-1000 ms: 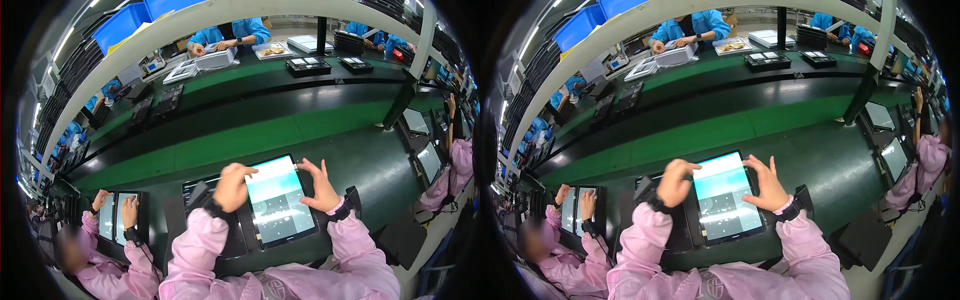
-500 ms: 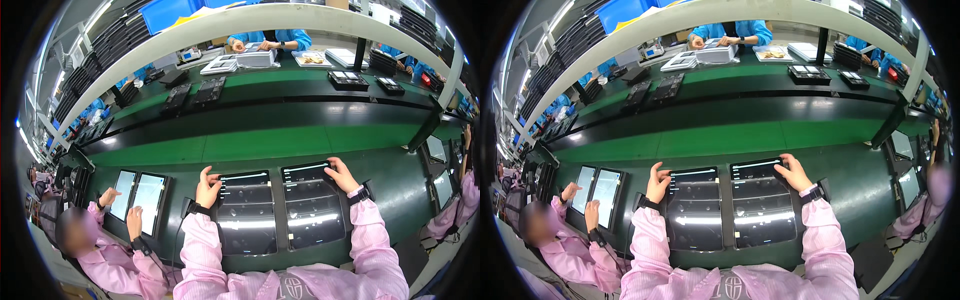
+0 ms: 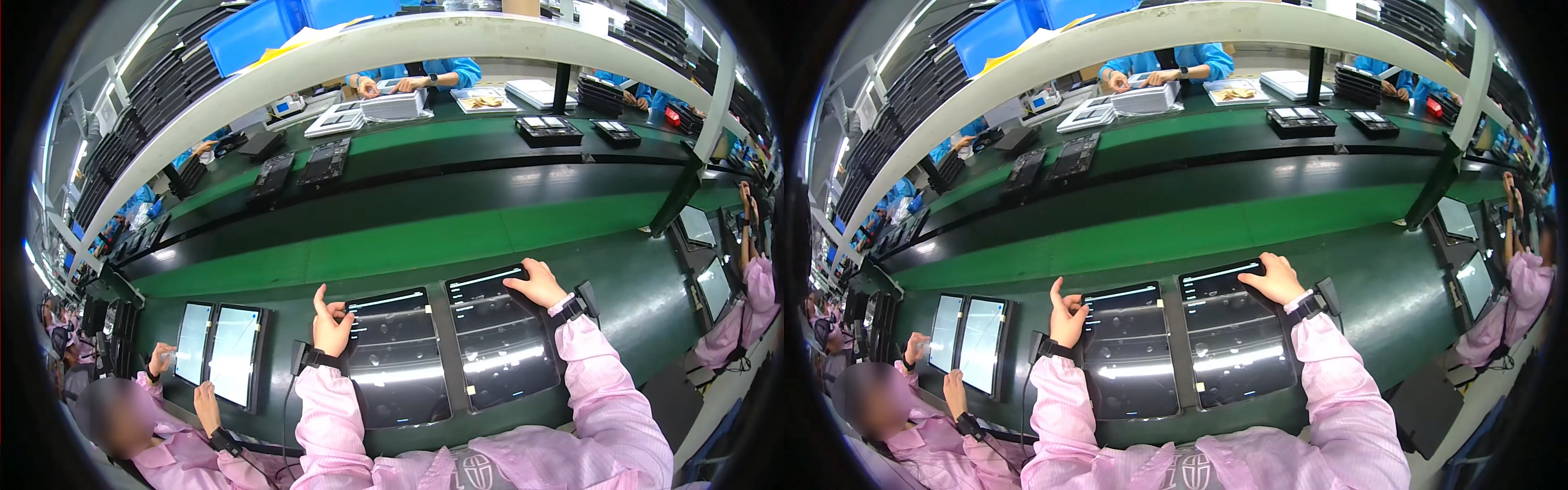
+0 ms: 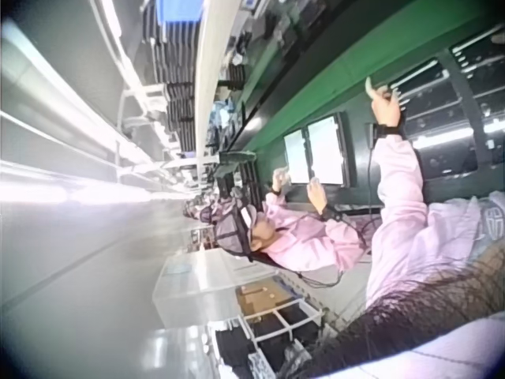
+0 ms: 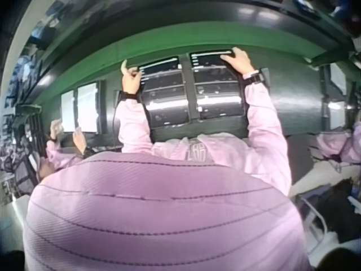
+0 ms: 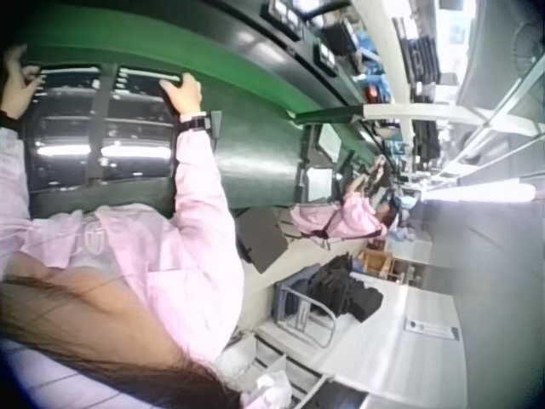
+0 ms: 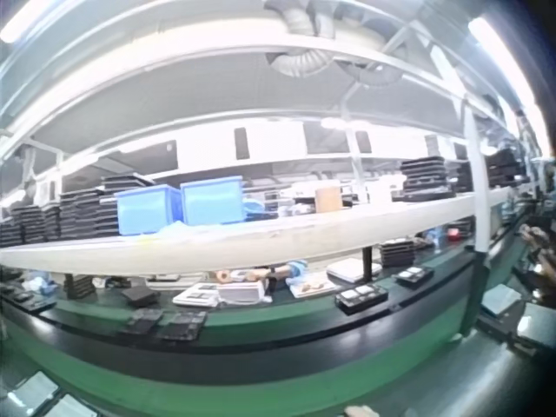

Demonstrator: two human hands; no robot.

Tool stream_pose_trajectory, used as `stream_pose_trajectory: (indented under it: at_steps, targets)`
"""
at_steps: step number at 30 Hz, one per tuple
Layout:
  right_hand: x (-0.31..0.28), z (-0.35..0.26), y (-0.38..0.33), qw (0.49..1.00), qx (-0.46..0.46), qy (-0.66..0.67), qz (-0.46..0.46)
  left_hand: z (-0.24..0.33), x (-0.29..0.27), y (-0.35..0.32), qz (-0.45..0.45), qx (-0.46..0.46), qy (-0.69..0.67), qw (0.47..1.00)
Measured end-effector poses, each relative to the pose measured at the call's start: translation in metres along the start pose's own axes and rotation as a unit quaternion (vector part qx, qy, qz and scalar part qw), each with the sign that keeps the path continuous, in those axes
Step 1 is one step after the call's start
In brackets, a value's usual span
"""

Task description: Checking the functionality and screen response of multiple tablet devices on an assembly line.

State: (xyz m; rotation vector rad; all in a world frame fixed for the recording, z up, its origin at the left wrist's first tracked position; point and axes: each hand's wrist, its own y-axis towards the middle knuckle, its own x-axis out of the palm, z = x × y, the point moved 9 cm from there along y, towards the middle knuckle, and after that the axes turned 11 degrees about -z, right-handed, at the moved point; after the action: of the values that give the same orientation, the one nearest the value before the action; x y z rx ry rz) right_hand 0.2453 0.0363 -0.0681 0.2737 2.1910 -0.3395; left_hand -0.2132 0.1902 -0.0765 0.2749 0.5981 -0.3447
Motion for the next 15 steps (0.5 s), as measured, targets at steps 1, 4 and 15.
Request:
stream_pose_trajectory:
  at_steps: [1,4,15]
  targets:
    - [-0.001,-0.001,-0.001,1.000,-0.011,0.016,0.010,-0.001,-0.001,0.000,0.006,0.010,-0.067,0.998]
    - [0.000,0.001,0.003,0.999,-0.006,0.047,-0.003,-0.005,-0.003,0.002,0.012,0.015,-0.166,0.986]
    - [0.010,0.011,0.028,0.994,0.068,0.085,-0.025,-0.025,-0.002,0.012,-0.009,-0.055,-0.063,0.996]
